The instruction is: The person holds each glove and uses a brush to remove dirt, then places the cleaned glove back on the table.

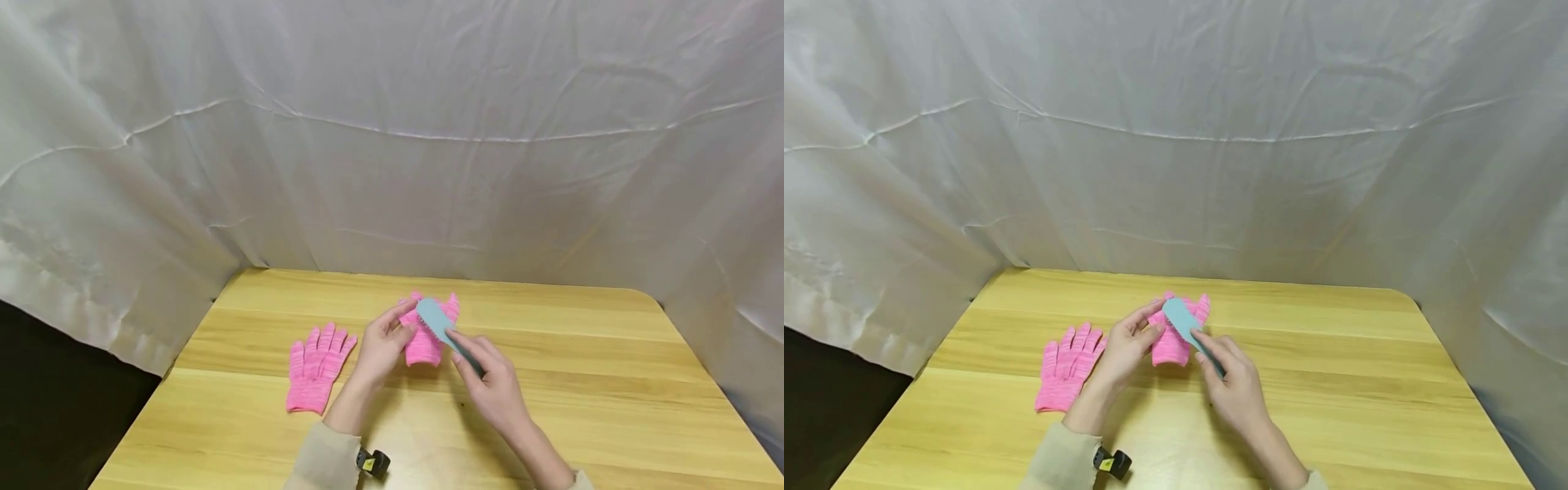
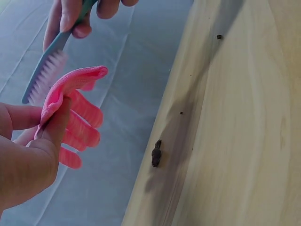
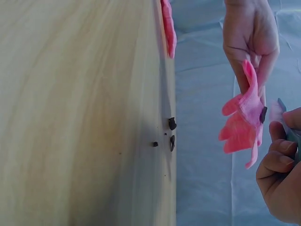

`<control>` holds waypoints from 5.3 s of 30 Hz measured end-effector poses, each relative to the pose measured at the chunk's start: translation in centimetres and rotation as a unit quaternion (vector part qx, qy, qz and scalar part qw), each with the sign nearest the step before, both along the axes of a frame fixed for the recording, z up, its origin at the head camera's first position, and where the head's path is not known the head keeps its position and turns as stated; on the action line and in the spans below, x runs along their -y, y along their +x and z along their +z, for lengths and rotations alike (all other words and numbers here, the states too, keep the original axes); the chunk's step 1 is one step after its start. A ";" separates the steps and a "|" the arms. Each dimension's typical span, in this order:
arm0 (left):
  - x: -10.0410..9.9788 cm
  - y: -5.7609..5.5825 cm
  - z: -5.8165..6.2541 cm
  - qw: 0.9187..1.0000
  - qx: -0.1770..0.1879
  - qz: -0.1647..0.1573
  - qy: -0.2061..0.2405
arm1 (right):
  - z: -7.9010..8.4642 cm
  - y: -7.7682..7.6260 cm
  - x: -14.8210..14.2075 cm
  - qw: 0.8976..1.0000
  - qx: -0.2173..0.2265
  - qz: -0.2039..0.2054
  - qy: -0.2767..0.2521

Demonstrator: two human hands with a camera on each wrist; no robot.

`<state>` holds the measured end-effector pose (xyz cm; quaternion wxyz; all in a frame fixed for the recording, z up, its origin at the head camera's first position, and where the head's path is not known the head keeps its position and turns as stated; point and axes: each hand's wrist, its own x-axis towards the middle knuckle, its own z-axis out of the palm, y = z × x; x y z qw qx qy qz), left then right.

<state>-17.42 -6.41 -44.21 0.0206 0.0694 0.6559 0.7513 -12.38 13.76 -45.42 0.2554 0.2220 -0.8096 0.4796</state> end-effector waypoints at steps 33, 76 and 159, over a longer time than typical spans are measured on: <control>0.3 0.0 0.7 0.998 0.024 0.009 0.051 | -0.6 -0.4 -0.8 0.999 0.002 -0.033 0.026; 0.3 0.1 0.5 0.999 0.023 0.007 0.037 | -0.5 -0.1 -0.6 0.999 0.020 -0.012 0.043; 0.1 -0.2 0.5 0.995 0.054 0.038 0.081 | -1.1 -1.0 -1.2 0.998 0.046 -0.025 0.028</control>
